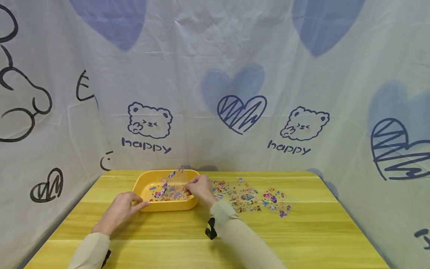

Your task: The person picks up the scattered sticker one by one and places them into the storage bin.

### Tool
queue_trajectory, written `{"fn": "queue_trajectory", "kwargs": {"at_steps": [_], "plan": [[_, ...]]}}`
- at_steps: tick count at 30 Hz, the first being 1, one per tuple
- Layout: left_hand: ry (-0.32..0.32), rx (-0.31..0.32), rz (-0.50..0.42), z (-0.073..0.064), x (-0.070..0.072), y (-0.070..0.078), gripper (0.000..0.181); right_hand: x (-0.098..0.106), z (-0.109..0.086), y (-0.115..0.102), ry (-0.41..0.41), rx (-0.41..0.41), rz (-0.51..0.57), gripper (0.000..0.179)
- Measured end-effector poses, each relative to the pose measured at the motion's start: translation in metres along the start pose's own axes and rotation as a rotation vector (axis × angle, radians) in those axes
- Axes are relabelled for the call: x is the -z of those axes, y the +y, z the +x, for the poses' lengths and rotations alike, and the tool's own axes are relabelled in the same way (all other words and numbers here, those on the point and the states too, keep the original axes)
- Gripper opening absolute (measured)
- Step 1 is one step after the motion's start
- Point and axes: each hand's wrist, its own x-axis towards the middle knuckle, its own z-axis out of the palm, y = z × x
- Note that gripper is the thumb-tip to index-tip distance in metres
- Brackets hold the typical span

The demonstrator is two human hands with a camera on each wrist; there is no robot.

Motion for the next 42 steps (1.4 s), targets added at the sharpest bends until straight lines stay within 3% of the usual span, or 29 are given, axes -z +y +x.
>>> {"fn": "queue_trajectory", "kwargs": {"at_steps": [14,28,37,42], "plan": [[0.007,-0.005,0.015,0.003,0.000,-0.002,0.035,-0.005,0.001,0.004,0.027,0.038,-0.039,0.009],[0.026,-0.010,0.007,0.001,-0.001,-0.001,0.034,-0.035,0.001,0.002,0.043,0.033,0.018,0.008],[0.031,-0.017,-0.008,0.001,-0.002,-0.002,0.033,-0.044,-0.001,0.001,0.057,0.023,-0.073,0.021],[0.032,-0.024,-0.009,0.002,-0.001,-0.003,0.032,-0.044,0.001,-0.001,0.000,0.010,-0.149,0.025]]}}
